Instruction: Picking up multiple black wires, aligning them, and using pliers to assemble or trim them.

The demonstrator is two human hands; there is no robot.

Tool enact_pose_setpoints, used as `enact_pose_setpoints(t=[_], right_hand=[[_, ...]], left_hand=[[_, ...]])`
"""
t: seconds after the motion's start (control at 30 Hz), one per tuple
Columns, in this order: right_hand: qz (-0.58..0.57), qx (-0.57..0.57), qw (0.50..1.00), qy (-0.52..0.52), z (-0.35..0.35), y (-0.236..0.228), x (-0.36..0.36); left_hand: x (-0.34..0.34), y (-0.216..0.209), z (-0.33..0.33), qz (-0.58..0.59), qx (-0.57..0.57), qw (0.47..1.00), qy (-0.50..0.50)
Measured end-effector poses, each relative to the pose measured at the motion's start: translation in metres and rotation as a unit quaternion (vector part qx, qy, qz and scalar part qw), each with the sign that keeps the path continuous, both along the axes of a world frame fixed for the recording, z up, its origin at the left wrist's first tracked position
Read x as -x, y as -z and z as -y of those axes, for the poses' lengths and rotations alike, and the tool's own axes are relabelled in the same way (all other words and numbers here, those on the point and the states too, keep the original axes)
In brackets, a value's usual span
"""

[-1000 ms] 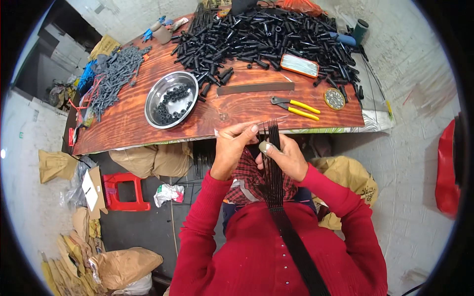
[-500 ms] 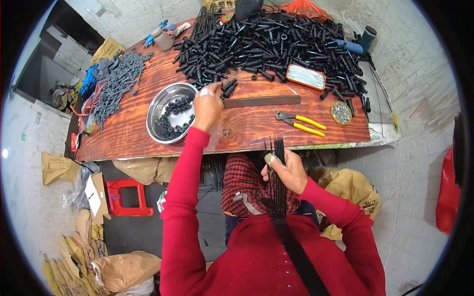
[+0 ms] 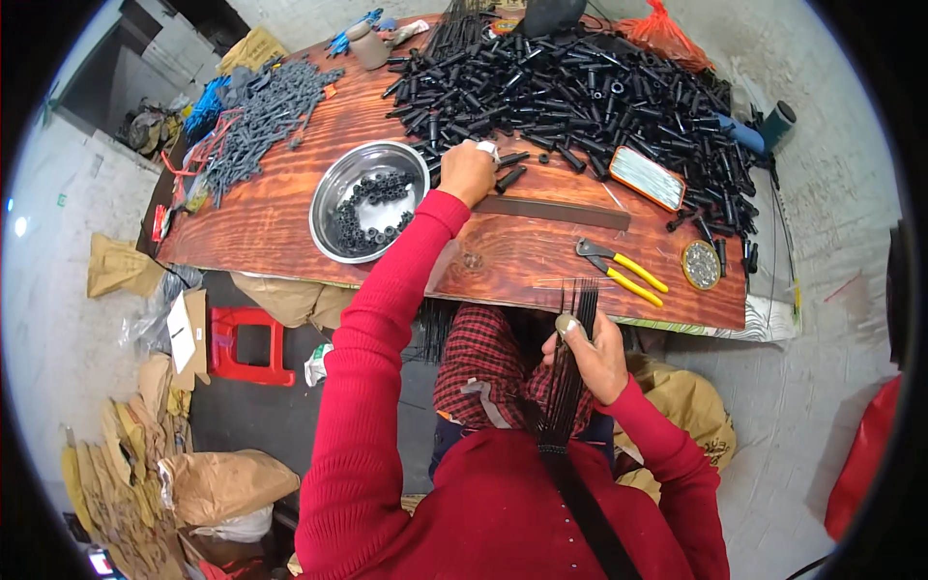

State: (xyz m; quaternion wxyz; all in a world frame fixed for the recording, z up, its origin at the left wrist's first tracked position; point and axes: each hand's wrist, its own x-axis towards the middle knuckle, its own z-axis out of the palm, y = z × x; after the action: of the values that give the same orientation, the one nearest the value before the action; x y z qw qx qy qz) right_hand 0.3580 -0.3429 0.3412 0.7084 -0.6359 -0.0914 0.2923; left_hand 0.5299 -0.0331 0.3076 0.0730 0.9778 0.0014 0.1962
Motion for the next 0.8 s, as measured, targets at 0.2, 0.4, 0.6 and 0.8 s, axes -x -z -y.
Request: enact_pose_setpoints(t=[0.2, 0.4, 0.6, 0.8], right_hand=[[0.012, -0.013, 1.0, -0.002, 0.002, 0.003, 0.0], [-0.007, -0.027, 1.0, -0.01, -0.005, -0.007, 0.002], [0.0, -0.008, 1.0, -0.011, -0.005, -0.005, 0.003], [0.012, -0.017, 1.0, -0.003, 0.0, -0.006, 0.005]], left_hand=[[0.02, -0.035, -0.04, 0.077, 0.078, 0.994, 0.026], [0.068, -0.045, -0.116, 0.042, -0.009, 0.996, -0.074], [0.047, -0.057, -0.049, -0.028, 0.247, 0.967, 0.056], [-0.004, -0.022, 0.001, -0.04, 0.125, 0.987, 0.093]])
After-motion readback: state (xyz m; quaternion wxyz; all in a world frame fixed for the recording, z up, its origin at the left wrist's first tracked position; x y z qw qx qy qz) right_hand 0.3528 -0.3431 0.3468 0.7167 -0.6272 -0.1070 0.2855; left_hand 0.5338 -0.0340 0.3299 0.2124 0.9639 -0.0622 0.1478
